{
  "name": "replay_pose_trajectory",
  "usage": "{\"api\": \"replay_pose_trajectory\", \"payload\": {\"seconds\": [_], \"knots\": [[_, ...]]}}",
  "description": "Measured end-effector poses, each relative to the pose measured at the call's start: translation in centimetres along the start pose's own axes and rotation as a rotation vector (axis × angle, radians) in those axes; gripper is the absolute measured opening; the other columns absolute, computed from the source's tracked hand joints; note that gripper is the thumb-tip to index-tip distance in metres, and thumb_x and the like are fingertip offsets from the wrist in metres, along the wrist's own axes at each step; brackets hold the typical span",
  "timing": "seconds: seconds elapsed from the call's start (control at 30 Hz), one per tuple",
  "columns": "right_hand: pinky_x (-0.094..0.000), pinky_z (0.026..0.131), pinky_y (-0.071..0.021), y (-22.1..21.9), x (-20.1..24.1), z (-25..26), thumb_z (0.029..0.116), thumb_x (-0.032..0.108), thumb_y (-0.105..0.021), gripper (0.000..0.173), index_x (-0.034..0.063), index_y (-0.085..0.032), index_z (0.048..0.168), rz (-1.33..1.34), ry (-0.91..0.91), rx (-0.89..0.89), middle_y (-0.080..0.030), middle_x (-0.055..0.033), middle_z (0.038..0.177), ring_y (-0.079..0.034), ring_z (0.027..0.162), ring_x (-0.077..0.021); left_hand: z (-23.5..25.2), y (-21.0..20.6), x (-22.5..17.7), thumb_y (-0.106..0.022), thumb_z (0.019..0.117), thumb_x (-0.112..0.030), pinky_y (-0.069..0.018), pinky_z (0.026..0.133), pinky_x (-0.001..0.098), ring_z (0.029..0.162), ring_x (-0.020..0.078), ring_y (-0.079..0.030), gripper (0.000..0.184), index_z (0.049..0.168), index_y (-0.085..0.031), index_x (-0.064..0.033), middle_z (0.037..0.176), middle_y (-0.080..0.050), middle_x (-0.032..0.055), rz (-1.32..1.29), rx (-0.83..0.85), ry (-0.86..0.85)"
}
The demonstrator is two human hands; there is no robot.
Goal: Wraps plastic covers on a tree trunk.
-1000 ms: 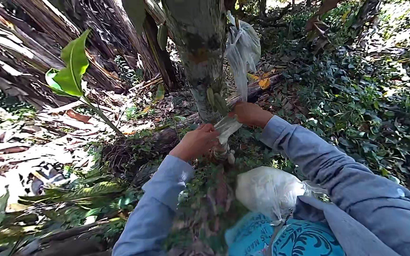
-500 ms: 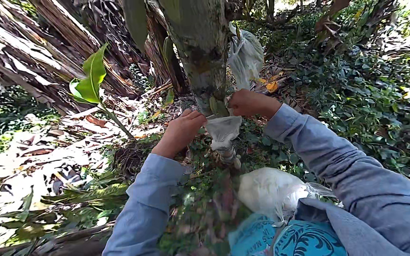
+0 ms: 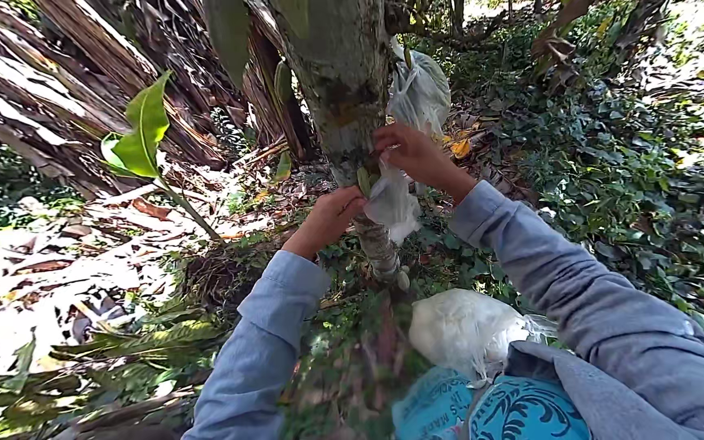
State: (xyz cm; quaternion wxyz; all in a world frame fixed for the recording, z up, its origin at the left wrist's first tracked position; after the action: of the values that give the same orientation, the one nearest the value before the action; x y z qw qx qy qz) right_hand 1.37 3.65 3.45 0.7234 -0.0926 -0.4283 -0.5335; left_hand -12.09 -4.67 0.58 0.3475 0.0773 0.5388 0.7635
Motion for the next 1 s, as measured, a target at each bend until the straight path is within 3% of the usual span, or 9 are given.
{"api": "replay_pose_trajectory", "payload": {"seconds": [0.17,0.23,0.3,0.4,0.57,0.67,0.77,0.93,1.0], "knots": [[-0.0496,0.093,-0.0547,-5.1,-7.4,-14.1,0.0985,0.023,-0.066,0.067,0.0067,-0.031,0.153,0.455,-0.453,-0.374,-0.045,-0.0192,0.15,-0.056,0.127,-0.0313,-0.3,1.9,-0.1,-0.046,0.1078,-0.01,-0.0554,0.079,0.0505,0.081,0.0306,-0.067,0.026,0.113,-0.065,0.0074,0.095,-0.068,0.0219,0.05,-0.053,0.055],[-0.0507,0.095,-0.0552,-10.8,-9.0,-17.2,0.1084,0.028,-0.051,0.066,0.012,-0.014,0.161,0.899,-0.767,-0.305,-0.04,-0.0219,0.152,-0.057,0.127,-0.0352,-0.2,1.5,-0.5,-0.049,0.105,-0.007,-0.0548,0.079,0.0522,0.083,0.0329,-0.068,0.023,0.104,-0.066,0.0088,0.095,-0.068,0.0231,0.093,-0.044,0.01],[-0.0419,0.092,-0.0581,-14.3,-7.4,-17.0,0.1118,0.033,-0.04,0.051,0.0096,-0.025,0.154,1.226,-0.85,-0.209,-0.057,-0.0201,0.135,-0.067,0.113,-0.0298,0.1,1.1,-0.7,-0.052,0.1031,-0.005,-0.0546,0.082,0.0536,0.089,0.0349,-0.068,0.021,0.099,-0.067,0.0098,0.102,-0.068,0.0249,0.11,-0.017,-0.022],[-0.0178,0.065,-0.056,-13.7,-5.3,-14.3,0.1091,0.008,-0.043,0.006,0.0086,-0.05,0.11,1.316,-0.772,-0.162,-0.066,-0.0009,0.085,-0.065,0.068,-0.005,0.4,1.3,-1.1,-0.058,0.1014,-0.008,-0.0545,0.09,0.0513,0.098,0.0338,-0.069,0.021,0.097,-0.069,0.0081,0.107,-0.069,0.0232,0.156,-0.01,-0.106],[-0.0161,0.063,-0.051,-8.3,-8.8,-19.3,0.1023,0.002,-0.052,0.012,0.0089,-0.06,0.095,0.847,-0.713,0.115,-0.066,0.0062,0.076,-0.06,0.066,0.0002,0.2,4.4,-0.2,-0.054,0.1036,-0.004,-0.0528,0.095,0.0545,0.103,0.0378,-0.069,0.022,0.112,-0.069,0.0085,0.111,-0.07,0.0258,0.194,-0.109,-0.037],[-0.0196,0.062,-0.0479,-3.9,-11.3,-21.6,0.1012,0.007,-0.06,0.009,0.0016,-0.067,0.104,0.287,-0.728,0.188,-0.065,0.0014,0.083,-0.057,0.067,-0.002,-0.3,5.7,0.0,-0.056,0.1026,-0.004,-0.0523,0.098,0.051,0.107,0.0358,-0.068,0.021,0.112,-0.07,0.0079,0.116,-0.069,0.0249,0.184,-0.136,-0.034],[-0.0506,0.084,-0.0547,-1.5,-7.2,-17.2,0.0975,-0.001,-0.058,0.028,-0.0019,-0.069,0.123,-0.306,-0.471,0.232,-0.069,-0.0221,0.108,-0.068,0.092,-0.0325,-0.5,4.9,-0.4,-0.059,0.1005,-0.004,-0.0509,0.101,0.0508,0.113,0.0359,-0.067,0.018,0.106,-0.073,0.0066,0.119,-0.069,0.0237,0.187,-0.081,-0.079],[-0.0518,0.092,-0.0528,-0.3,-0.3,-6.5,0.0966,-0.003,-0.057,0.051,0.0071,-0.055,0.146,-0.384,-0.141,0.08,-0.059,-0.029,0.129,-0.064,0.107,-0.0412,-0.2,5.0,-1.5,-0.061,0.0994,-0.004,-0.0506,0.101,0.0508,0.113,0.037,-0.066,0.018,0.108,-0.073,0.006,0.122,-0.068,0.0243,0.21,-0.042,-0.086],[-0.0517,0.095,-0.0522,-1.6,-1.6,-4.0,0.0955,0.002,-0.066,0.037,0.0026,-0.066,0.132,-0.387,-0.134,0.214,-0.066,-0.0253,0.123,-0.066,0.107,-0.0378,-0.5,5.2,-1.7,-0.061,0.0994,-0.003,-0.0501,0.101,0.0513,0.114,0.0374,-0.066,0.017,0.108,-0.073,0.0055,0.122,-0.068,0.0238,0.213,-0.042,-0.066]]}}
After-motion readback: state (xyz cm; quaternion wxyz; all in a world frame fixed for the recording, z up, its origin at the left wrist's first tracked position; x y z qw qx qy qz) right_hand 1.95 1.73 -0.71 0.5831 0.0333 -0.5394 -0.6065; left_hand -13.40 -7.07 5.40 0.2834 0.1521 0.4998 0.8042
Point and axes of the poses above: each hand's wrist, its own z-axis towards the middle knuckle, its own y-axis out of the back of the hand, x = y × z, the point moved 10 cm from there along z, towards the middle knuckle
